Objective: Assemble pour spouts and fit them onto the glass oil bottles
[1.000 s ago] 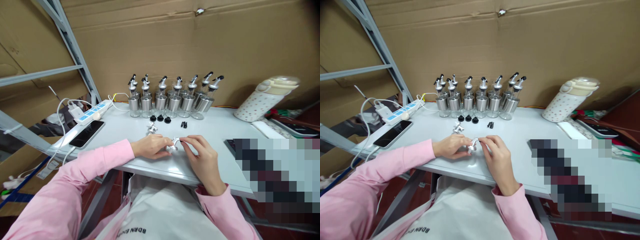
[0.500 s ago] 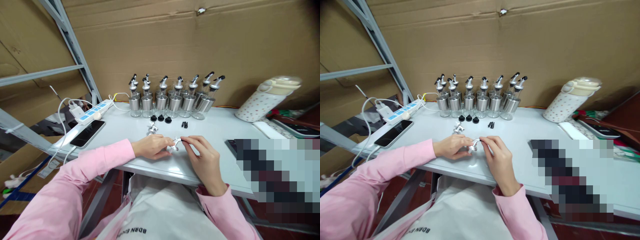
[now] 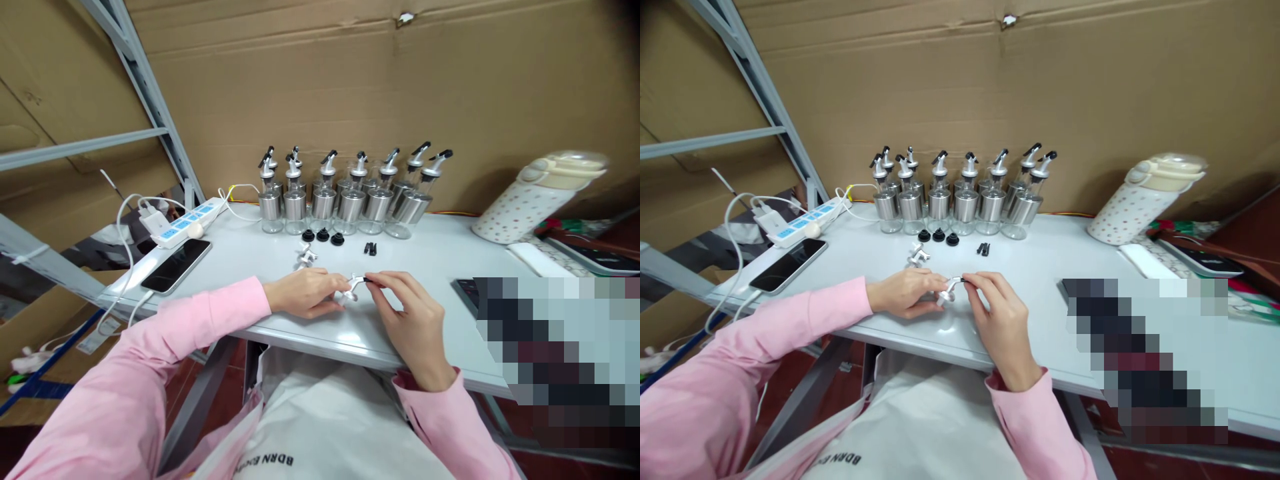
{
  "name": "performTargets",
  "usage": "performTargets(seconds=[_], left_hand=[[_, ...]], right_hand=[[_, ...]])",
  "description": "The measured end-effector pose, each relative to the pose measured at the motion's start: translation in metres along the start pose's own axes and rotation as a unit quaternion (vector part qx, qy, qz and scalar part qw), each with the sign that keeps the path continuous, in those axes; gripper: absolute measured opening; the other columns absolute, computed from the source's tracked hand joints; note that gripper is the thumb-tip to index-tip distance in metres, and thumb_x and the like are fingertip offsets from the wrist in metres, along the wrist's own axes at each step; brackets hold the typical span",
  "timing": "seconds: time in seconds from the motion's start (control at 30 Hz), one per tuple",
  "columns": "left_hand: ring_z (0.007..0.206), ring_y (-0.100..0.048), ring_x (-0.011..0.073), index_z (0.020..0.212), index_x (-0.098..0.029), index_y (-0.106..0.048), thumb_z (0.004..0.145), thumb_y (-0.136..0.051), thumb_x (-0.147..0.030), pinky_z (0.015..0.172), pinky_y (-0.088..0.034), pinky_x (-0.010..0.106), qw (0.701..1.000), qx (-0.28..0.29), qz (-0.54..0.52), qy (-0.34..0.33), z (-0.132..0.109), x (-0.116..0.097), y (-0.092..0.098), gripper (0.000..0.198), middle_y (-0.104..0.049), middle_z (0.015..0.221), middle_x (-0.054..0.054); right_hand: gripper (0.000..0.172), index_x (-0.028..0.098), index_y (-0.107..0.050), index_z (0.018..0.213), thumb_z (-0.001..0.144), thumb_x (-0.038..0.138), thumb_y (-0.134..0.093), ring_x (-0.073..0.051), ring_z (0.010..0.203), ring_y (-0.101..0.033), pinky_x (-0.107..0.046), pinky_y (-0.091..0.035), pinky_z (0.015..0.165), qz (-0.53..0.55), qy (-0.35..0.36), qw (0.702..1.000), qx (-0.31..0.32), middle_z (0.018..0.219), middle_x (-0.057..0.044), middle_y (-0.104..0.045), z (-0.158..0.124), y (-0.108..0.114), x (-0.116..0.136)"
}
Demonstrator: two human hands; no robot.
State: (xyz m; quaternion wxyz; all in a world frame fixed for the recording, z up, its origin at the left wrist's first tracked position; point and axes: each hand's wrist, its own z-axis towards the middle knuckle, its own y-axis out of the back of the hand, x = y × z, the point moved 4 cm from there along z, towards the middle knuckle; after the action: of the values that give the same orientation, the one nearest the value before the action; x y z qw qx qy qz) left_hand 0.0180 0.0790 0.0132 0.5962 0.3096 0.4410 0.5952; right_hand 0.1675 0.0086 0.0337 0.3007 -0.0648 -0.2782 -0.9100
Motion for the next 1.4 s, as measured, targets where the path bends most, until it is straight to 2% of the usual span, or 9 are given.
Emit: performTargets(seconds=[0.27,0.47,0.73,0.97,1.2,1.4], left_hand=[[0.084,-0.063,0.0166,0.108,-0.013,-0.047,0.091,-0.046,-0.031,0.077,-0.048,0.031,1.000,0.001,-0.001,0.002,-0.0006,-0.0003,0.0003,0.025,-0.065,0.099,0.013],[0.083,-0.063,0.0168,0.108,-0.013,-0.046,0.092,-0.044,-0.033,0.077,-0.048,0.031,0.999,-0.022,0.012,-0.020,-0.0013,-0.0005,0.0007,0.025,-0.065,0.099,0.012],[0.085,-0.063,0.0171,0.108,-0.014,-0.045,0.092,-0.044,-0.033,0.078,-0.048,0.031,1.000,-0.012,0.007,-0.015,-0.0009,-0.0001,0.0002,0.025,-0.065,0.099,0.012],[0.087,-0.063,0.0182,0.108,-0.013,-0.043,0.093,-0.043,-0.032,0.077,-0.048,0.031,0.999,-0.039,0.013,-0.036,-0.0018,-0.0010,0.0020,0.024,-0.065,0.099,0.013],[0.094,-0.063,0.0185,0.110,-0.015,-0.044,0.092,-0.043,-0.033,0.081,-0.048,0.031,1.000,0.002,0.014,0.000,-0.0026,0.0024,-0.0017,0.025,-0.064,0.104,0.013],[0.089,-0.063,0.0176,0.109,-0.015,-0.043,0.092,-0.043,-0.033,0.080,-0.048,0.031,1.000,-0.009,0.016,-0.009,-0.0026,0.0022,-0.0001,0.024,-0.064,0.102,0.012]], right_hand=[[0.013,0.021,-0.064,0.090,0.087,0.019,-0.052,-0.016,0.075,-0.065,-0.029,-0.053,0.071,-0.003,-0.008,1.000,-0.003,0.082,-0.004,-0.068,-0.0009,0.0008,-0.0005],[0.013,0.021,-0.064,0.090,0.087,0.017,-0.052,-0.015,0.074,-0.065,-0.028,-0.053,0.069,-0.003,0.001,1.000,-0.007,0.081,-0.004,-0.067,0.0004,0.0015,0.0019],[0.015,0.020,-0.065,0.093,0.086,0.016,-0.052,-0.015,0.076,-0.064,-0.028,-0.052,0.070,-0.007,0.002,1.000,-0.004,0.084,-0.005,-0.066,-0.0013,0.0011,0.0005],[0.016,0.020,-0.065,0.095,0.085,0.016,-0.054,-0.015,0.076,-0.065,-0.027,-0.053,0.070,0.001,0.001,1.000,-0.007,0.085,-0.005,-0.066,-0.0013,0.0014,0.0009],[0.016,0.019,-0.066,0.095,0.085,0.015,-0.054,-0.014,0.075,-0.065,-0.027,-0.053,0.069,0.013,0.009,1.000,-0.013,0.085,-0.005,-0.066,-0.0012,0.0014,0.0010],[0.020,0.019,-0.062,0.100,0.084,0.010,-0.053,-0.014,0.079,-0.064,-0.027,-0.053,0.073,0.038,0.017,0.999,0.007,0.088,-0.006,-0.066,-0.0009,0.0006,0.0022]])
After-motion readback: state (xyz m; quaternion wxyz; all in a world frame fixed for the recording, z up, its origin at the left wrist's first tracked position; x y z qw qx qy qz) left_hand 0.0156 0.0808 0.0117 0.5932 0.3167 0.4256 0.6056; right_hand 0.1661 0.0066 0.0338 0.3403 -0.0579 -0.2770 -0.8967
